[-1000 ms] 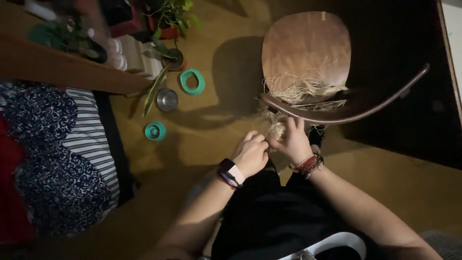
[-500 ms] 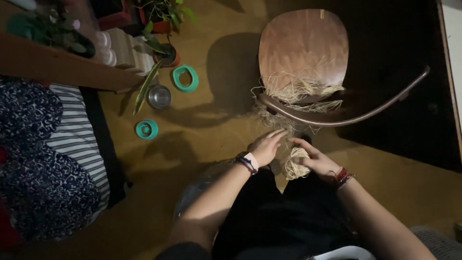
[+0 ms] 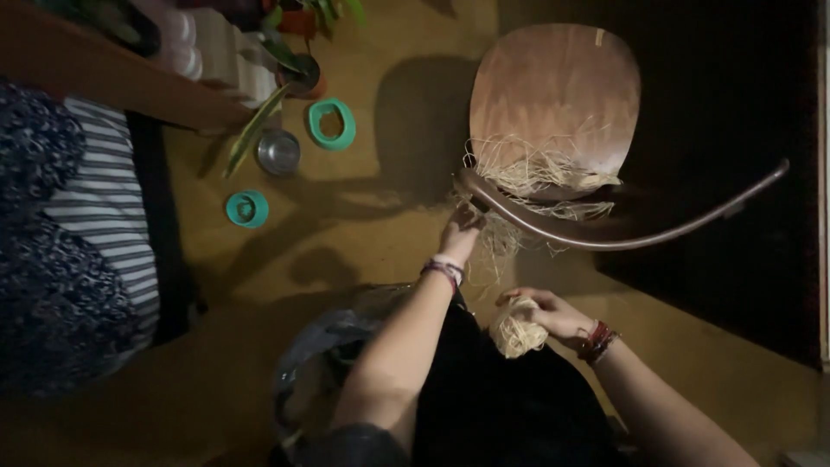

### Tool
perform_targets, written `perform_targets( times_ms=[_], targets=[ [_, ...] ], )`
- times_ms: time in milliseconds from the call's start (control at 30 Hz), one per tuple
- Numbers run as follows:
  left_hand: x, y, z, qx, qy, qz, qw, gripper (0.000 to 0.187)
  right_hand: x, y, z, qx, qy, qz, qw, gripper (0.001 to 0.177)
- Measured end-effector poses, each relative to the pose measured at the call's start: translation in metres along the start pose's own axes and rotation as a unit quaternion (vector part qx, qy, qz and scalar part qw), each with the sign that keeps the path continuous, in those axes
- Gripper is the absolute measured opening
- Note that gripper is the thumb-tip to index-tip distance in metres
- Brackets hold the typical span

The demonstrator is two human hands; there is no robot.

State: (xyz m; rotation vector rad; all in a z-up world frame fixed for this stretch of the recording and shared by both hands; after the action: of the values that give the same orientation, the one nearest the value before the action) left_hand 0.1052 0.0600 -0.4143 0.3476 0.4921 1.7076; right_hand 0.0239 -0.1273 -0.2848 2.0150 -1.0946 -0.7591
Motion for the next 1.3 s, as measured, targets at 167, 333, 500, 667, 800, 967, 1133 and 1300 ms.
perform_targets(
  times_ms=[167, 333, 500, 667, 800, 967, 1133, 1300],
  targets=[
    [-0.052, -0.104, -0.114, 0.095, 0.326, 0.061, 0.939, 0.040, 0.015, -0.015, 0.059, -0.028, 0.011, -0.023, 0.999, 0.056],
    [-0.042, -0.082, -0.141, 0.135, 0.477, 0.177, 0.850, 0.015, 0.043, -0.026, 0.102, -0.039, 0.063, -0.039, 0.996, 0.059],
    [-0.015, -0.002, -0.150, 0.053, -0.035, 0.104, 0.992, 0.016, 0.073, -0.022, 0.127, -0.057, 0.021, -0.024, 0.998, 0.063],
    [-0.016, 0.077, -0.160, 0.046, -0.148, 0.070, 0.986, 0.034, 0.076, 0.009, 0.124, -0.040, 0.029, -0.049, 0.998, 0.061],
    [-0.010, 0.107, -0.208, 0.103, -0.193, -0.028, 0.975, 0.037, 0.079, 0.039, 0.123, -0.016, 0.051, -0.049, 0.997, 0.061],
    [-0.026, 0.172, -0.077, -0.139, -0.365, -0.136, 0.910, 0.081, 0.047, 0.101, 0.073, 0.038, 0.058, -0.057, 0.996, 0.060],
    [-0.051, 0.227, -0.006, -0.360, -0.210, -0.304, 0.856, 0.064, 0.031, 0.124, 0.010, 0.144, 0.089, -0.055, 0.984, 0.056],
    [-0.023, 0.243, 0.128, -0.440, -0.345, -0.285, 0.779, 0.027, 0.022, 0.115, -0.040, 0.304, 0.049, 0.169, 0.936, 0.058]
  ],
)
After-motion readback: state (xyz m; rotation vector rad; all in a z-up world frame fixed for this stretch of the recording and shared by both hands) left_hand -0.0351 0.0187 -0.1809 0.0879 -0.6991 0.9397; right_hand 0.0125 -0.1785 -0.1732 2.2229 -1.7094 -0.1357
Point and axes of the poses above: each hand's wrist, its own y-axis away from the middle knuckle, its own x-axis out of the back of the hand, z = x × y, the point moved 3 cm from there along -y, towards the middle knuckle, and after that the axes turned 12 degrees about -x, right-handed, at the moved point
